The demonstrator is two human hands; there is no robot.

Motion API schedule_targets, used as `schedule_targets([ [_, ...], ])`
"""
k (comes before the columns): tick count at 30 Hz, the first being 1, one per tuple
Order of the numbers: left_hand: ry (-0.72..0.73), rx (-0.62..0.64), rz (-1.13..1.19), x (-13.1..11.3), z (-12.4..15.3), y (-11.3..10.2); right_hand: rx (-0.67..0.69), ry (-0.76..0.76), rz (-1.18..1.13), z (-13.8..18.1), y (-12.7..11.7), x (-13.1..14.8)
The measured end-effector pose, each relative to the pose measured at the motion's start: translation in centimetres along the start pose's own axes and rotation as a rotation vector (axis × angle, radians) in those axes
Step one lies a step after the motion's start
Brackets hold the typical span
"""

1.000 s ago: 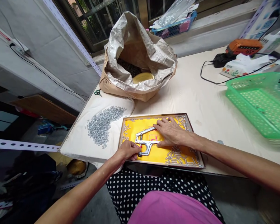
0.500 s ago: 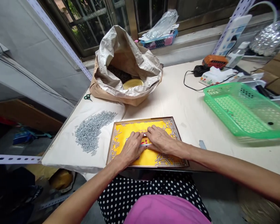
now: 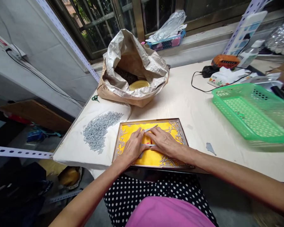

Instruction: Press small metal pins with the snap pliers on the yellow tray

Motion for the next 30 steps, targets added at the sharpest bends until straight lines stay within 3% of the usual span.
schedule_targets([
  [4,-0.115,-0.213,0.086,3.2,1.9,-4.5,0.034,-0.059,0.021,0.5,0.9,0.6],
  [7,-0.253,-0.167,0.076,5.4,3.6,-5.9,0.058,-0.049,-0.009,0.4,2.0,0.4],
  [9,-0.353,-0.067,0.053,6.2,4.5,-5.2,0.041,-0.057,-0.050,0.2,2.4,0.2],
  [15,-0.571,0.241,0.168,6.1,4.8,-0.3,-0.061,-0.076,-0.117,0.2,2.4,0.5],
  [19,-0.526,0.376,0.172,5.3,3.7,0.8,-0.146,-0.114,-0.126,1.0,1.2,1.3],
  [23,-0.366,0.423,0.068,4.4,3.5,0.1,-0.205,-0.096,-0.141,2.2,-0.3,0.6],
  [26,-0.329,0.362,-0.005,4.3,3.7,-1.3,-0.259,-0.037,-0.189,2.9,-1.2,-1.2],
  [30,-0.346,0.145,-0.124,6.2,3.0,-4.5,-0.276,-0.015,-0.268,3.2,-1.4,-2.7],
])
Point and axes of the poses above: each hand's wrist, its own z-axis away from the middle knuckle, its own y-axis out of the palm, x = y × z, the point moved 7 cm from there along -z, towards the middle knuckle, and after that the axes turned 1 degree about -x, right-handed, at the moved point
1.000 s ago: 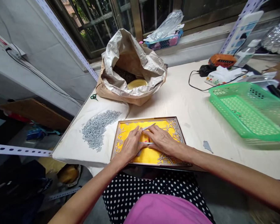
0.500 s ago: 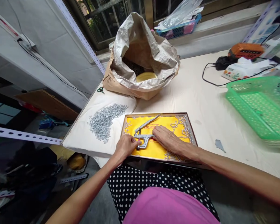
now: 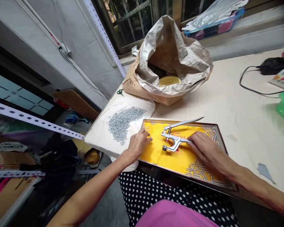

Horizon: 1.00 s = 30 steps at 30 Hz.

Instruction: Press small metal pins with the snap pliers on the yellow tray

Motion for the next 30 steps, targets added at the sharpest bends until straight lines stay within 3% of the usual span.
schedule_targets([
  [4,-0.176,-0.209,-0.105,5.5,-1.9,-2.7,0.073,-0.010,0.031,-0.2,1.1,0.5],
  [7,-0.334,-0.187,-0.145,10.1,-3.1,-2.3,0.120,-0.051,0.089,-0.3,2.4,1.1],
  [10,-0.355,-0.146,-0.159,12.3,-4.0,-0.8,0.135,-0.068,0.131,-0.3,3.6,1.0],
  [15,-0.354,-0.104,-0.229,12.4,-4.9,1.0,0.180,-0.062,0.152,0.3,4.6,0.5],
  [25,-0.263,-0.010,-0.245,11.0,-6.7,1.5,0.185,-0.062,0.190,0.5,4.9,0.5],
  [30,-0.258,-0.022,-0.154,11.2,-6.8,1.5,0.180,-0.045,0.203,0.4,4.8,0.6],
])
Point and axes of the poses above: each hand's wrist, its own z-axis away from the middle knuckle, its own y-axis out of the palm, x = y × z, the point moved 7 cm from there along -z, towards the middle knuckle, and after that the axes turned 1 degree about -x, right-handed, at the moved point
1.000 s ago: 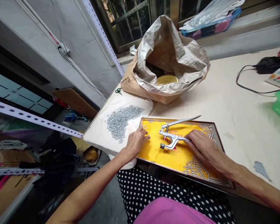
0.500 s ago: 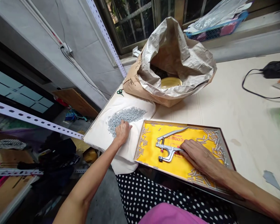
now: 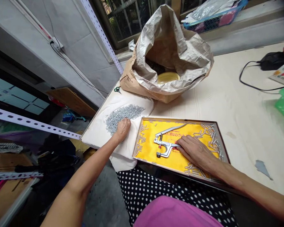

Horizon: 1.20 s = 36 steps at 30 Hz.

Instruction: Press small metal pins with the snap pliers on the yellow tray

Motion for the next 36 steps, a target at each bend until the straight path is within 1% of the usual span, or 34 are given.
schedule_targets([
  [4,-0.079,-0.082,0.138,1.7,-0.2,-1.2,-0.003,0.004,-0.056,0.0,-0.1,-0.1],
  [7,-0.188,-0.142,0.359,3.8,0.0,-1.7,0.014,0.017,-0.105,0.0,-0.3,-0.3],
  [11,-0.289,-0.111,0.662,5.6,0.8,-0.9,0.045,0.024,-0.098,0.0,-1.3,0.0],
  [14,-0.332,-0.070,0.867,5.6,1.9,-0.7,0.019,0.020,-0.063,-0.3,-2.7,0.4],
  [16,-0.326,-0.030,0.983,4.6,2.9,-0.9,0.025,0.005,-0.064,-0.6,-3.3,0.7],
  [18,-0.300,0.056,1.151,2.7,4.4,-0.9,0.081,-0.015,-0.063,-1.0,-3.0,0.9],
  [20,-0.272,0.217,1.388,-0.1,6.4,-0.4,0.152,-0.019,-0.043,-1.2,-2.2,0.8],
  [21,-0.259,0.301,1.462,-1.6,7.5,-0.1,0.178,-0.013,-0.028,-1.3,-1.8,0.7],
  [22,-0.244,0.370,1.504,-3.0,8.6,0.3,0.196,-0.007,-0.010,-1.4,-1.4,0.5],
  [23,-0.231,0.413,1.515,-4.3,9.6,0.6,0.206,-0.003,0.010,-1.4,-1.1,0.5],
  [25,-0.221,0.418,1.512,-6.2,11.3,1.4,0.203,-0.007,0.055,-1.4,-0.7,0.6],
  [28,-0.251,0.350,1.473,-7.8,12.5,2.8,0.170,-0.030,0.085,-1.2,-0.7,1.2],
  [30,-0.275,0.324,1.448,-8.4,12.9,3.7,0.156,-0.049,0.055,-0.9,-0.9,1.7],
  [32,-0.279,0.330,1.434,-8.9,13.0,4.3,0.161,-0.055,0.018,-0.7,-1.1,2.1],
  [36,-0.287,0.357,1.374,-9.5,13.1,4.5,0.211,-0.027,0.012,-0.5,-1.0,2.0],
])
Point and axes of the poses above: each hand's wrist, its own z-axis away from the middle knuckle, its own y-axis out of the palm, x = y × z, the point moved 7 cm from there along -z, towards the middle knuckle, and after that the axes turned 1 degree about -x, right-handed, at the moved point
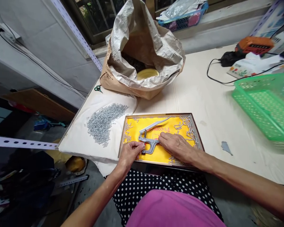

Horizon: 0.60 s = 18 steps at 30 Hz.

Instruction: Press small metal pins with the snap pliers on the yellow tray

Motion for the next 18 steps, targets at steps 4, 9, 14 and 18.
schedule_targets([
  [4,-0.042,-0.026,-0.071,0.01,0.16,0.03,0.031,0.015,-0.003,0.03,0.54,-0.14],
  [9,0.022,-0.052,-0.129,-0.15,0.17,-0.28,0.031,0.017,-0.005,0.22,0.78,0.05],
  [14,0.008,-0.043,-0.233,-0.43,0.13,-0.35,0.047,0.007,-0.024,0.26,0.63,0.33],
  [18,-0.061,0.034,-0.314,-0.94,0.07,0.21,0.038,0.000,-0.033,0.33,0.69,0.37],
])
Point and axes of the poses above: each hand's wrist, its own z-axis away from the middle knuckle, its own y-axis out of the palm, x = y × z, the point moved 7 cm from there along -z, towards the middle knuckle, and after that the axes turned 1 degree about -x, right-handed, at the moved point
